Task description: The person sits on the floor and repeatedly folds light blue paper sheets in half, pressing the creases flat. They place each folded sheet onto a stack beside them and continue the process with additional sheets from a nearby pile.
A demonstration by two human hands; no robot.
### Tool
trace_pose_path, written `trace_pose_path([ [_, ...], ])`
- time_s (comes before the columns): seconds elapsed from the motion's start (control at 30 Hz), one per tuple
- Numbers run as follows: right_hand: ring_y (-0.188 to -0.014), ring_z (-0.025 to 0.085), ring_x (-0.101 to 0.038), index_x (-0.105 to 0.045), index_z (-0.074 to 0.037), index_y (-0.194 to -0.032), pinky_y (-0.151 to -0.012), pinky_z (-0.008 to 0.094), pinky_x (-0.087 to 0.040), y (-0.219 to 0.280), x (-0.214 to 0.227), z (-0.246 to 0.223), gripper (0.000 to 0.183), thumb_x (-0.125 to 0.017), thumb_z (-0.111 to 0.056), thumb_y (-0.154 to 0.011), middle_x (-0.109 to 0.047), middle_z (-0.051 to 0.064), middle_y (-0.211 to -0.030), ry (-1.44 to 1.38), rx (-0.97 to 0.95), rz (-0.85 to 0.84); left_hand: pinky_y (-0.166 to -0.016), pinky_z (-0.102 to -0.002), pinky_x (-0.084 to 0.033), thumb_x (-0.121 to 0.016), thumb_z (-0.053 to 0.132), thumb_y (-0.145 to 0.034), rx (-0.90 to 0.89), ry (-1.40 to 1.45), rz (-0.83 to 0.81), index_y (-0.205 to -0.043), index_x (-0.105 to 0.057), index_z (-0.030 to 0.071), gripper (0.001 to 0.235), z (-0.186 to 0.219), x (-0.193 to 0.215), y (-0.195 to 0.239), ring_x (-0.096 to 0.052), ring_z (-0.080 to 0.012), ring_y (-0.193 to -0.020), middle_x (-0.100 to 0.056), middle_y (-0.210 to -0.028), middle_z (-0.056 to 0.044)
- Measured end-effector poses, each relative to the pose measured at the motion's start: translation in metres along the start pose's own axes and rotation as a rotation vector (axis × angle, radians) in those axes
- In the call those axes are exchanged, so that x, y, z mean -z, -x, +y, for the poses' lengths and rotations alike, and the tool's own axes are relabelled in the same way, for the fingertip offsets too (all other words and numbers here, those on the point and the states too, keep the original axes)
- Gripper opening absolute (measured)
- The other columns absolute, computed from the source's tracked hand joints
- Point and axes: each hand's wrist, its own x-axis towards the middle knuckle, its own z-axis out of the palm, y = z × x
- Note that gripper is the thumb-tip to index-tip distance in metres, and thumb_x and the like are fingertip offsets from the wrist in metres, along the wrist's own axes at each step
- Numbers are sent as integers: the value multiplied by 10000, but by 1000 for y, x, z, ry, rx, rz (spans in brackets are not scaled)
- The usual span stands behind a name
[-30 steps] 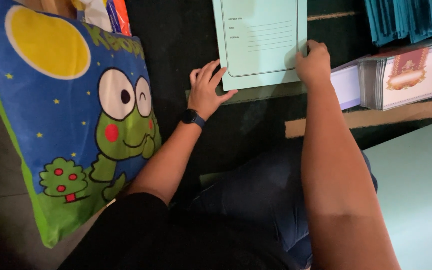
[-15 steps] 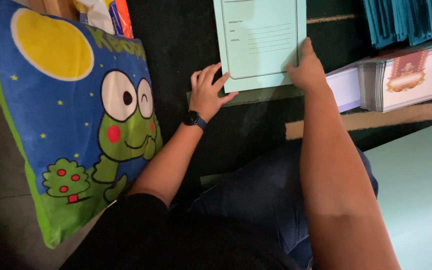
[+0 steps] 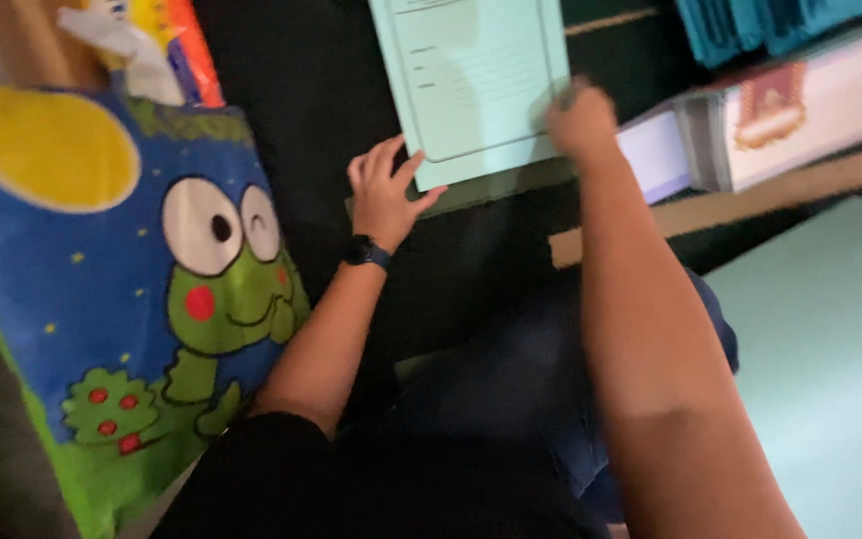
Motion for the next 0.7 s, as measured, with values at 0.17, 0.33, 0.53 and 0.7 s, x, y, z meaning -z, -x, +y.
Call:
trace_pose_path([
  [0.17,-1130,479,-628,-451,7,-1360,-936,553,-517,0,-9,-4,548,-600,-332,-956,-647,265,-1246,-43,-9,-242,-1024,-530,-410,-896,426,-905,-2,-34,-4,-1205,-757,138,438,5,4,-3,-565,-345,-1273,-594,-1377,-147],
  [0.33,-1280,449,-570,-173,40,-1593,-1011,506,-504,9,2,-16,824,-572,-244,-930,-516,304,-1459,-64,-3,-124,-953,-536,-457,-910,421,-870,-49,-87,28,-1167,-761,121,448,11,6,-8,-596,-323,-1201,-614,-1306,-139],
  [0.53,-1471,354,-440,-355,1,-1553,-1220,432,-356,93,128,-48,654,-641,-244,-1019,-433,206,-1597,-313,199,249,-985,-552,-435,-848,623,-795,44,-56,-17,-1367,-593,40,856,16,11,-10,-601,-356,-1228,-633,-1331,-175],
  [0.7,-1241,506,-599,-602,41,-1376,-1081,577,-471,245,220,37,436,-683,-73,-963,-640,308,-1296,-528,269,692,-992,-504,-439,-829,450,-774,-40,104,76,-1468,-524,56,854,-5,-12,-1,-610,-336,-1206,-600,-1340,-157],
])
